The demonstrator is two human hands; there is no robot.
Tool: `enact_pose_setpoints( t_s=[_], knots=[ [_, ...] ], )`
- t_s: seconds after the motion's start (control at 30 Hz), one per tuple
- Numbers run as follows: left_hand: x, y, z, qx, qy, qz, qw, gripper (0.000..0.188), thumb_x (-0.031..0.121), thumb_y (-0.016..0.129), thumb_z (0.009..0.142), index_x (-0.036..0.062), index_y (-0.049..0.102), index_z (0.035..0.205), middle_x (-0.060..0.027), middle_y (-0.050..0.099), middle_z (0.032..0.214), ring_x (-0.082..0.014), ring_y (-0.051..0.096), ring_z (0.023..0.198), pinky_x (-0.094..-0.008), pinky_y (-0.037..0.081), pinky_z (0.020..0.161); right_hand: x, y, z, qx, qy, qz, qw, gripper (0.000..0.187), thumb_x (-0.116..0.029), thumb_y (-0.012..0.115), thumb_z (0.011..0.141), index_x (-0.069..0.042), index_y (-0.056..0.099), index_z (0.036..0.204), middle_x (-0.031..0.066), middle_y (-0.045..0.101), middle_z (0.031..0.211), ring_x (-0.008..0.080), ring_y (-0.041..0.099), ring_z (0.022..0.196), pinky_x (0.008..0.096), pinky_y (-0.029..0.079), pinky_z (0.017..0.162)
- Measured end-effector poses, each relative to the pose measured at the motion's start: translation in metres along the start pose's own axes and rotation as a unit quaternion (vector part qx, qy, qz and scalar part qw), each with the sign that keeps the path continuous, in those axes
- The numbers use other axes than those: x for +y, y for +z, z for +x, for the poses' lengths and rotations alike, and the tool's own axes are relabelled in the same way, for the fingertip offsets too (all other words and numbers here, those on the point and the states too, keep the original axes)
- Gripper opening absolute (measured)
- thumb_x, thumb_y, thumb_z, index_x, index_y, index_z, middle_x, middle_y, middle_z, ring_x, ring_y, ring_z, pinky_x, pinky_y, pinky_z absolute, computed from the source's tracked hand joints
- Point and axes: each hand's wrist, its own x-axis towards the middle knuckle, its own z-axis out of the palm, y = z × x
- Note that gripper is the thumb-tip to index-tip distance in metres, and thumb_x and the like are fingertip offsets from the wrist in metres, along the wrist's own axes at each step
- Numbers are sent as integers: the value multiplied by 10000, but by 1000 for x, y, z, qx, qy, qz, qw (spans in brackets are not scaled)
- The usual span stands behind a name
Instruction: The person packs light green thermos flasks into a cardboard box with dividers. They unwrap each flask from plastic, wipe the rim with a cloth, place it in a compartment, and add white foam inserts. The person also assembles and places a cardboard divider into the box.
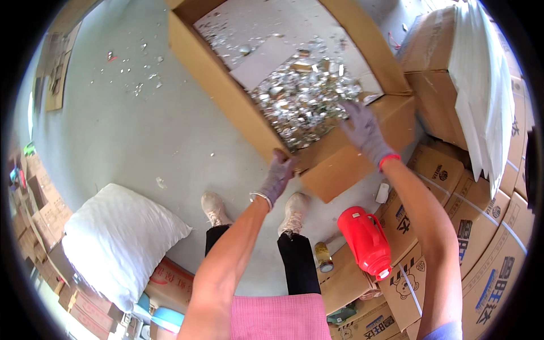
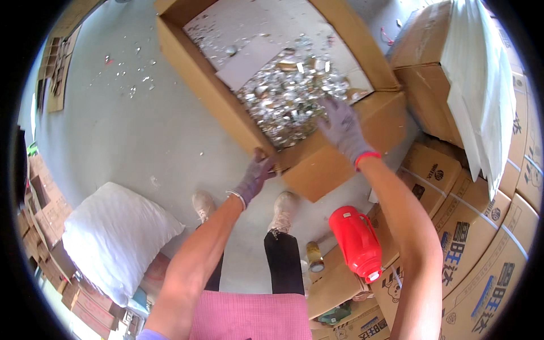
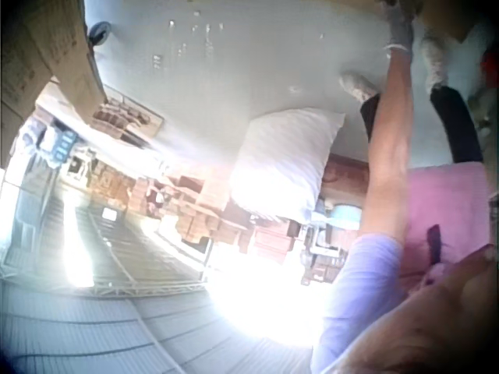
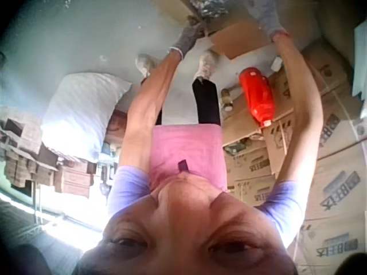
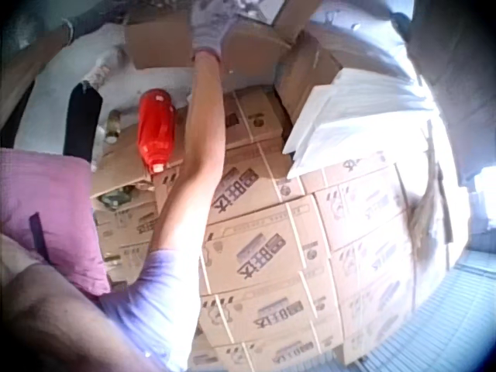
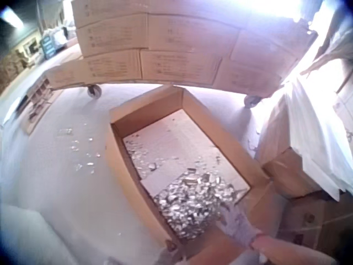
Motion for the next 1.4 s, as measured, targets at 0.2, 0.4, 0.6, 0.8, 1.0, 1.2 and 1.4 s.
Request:
enact_pose_setpoints(
  t_s=[0.2, 0.4, 0.6, 0.8, 1.0, 1.2, 1.4],
  knots=[
    [3, -11, -41, -43, 46, 79, 995, 690, 362, 543, 952, 65, 204, 1473, -90, 492, 1310, -190, 542, 1117, -331, 445, 955, -90, 47, -73, -122, -100, -153, 976, 791, -398, 693, 770, -134, 355, 1435, 158, 359, 1463, 355, 315, 1356, 512, 247, 1118],
    [50, -52, 27, 216, 190, 180, 941, 959, 435, 670, 861, -87, 126, 1453, -320, 272, 1433, -414, 412, 1281, -421, 405, 1034, -17, 80, -66, 130, 605, 128, 775, 830, -432, 666, 837, -41, 274, 1456, 193, 330, 1479, 372, 233, 1393, 526, 180, 1150],
    [103, -22, 67, 236, 88, 223, 942, 915, 300, 651, 866, -74, 55, 1452, -290, 416, 1270, -417, 575, 1035, -437, 515, 895, 25, 99, -60, -5, 397, 644, 654, 461, -232, 608, 897, -10, 452, 1270, 213, 535, 1246, 346, 615, 1043, 496, 576, 787],
    [66, -23, 72, 164, 184, 178, 953, 491, 125, 593, 864, -21, 320, 1245, -143, 584, 905, -264, 610, 817, -387, 537, 681, 76, 121, -79, -80, 414, 691, 587, 300, -141, 579, 872, -9, 549, 1140, 159, 653, 1016, 298, 680, 852, 474, 594, 628],
    [98, -22, 17, 123, 39, 85, 988, 306, 107, 549, 896, 36, 395, 1151, -96, 566, 914, -171, 595, 738, -342, 553, 581, 63, 101, -98, -86, 430, 669, 601, 332, -214, 568, 881, -10, 571, 1143, 128, 654, 1064, 299, 680, 862, 476, 587, 702],
    [91, -4, 48, 75, 30, -49, 995, 365, 154, 587, 912, 49, 368, 1184, -107, 568, 1031, -226, 632, 941, -371, 591, 741, 113, 62, -29, -102, 414, 586, 689, 353, -154, 578, 868, -16, 562, 1193, 121, 656, 1021, 278, 674, 812, 431, 589, 682],
    [152, 22, 62, -132, 100, -116, 979, 719, 240, 611, 944, 35, 197, 1496, -171, 357, 1449, -251, 470, 1261, -376, 398, 1073, 169, -58, 98, 56, 381, 348, 854, 397, -145, 623, 783, -1, 586, 1151, 117, 655, 917, 302, 656, 708, 473, 555, 595]
  ],
)
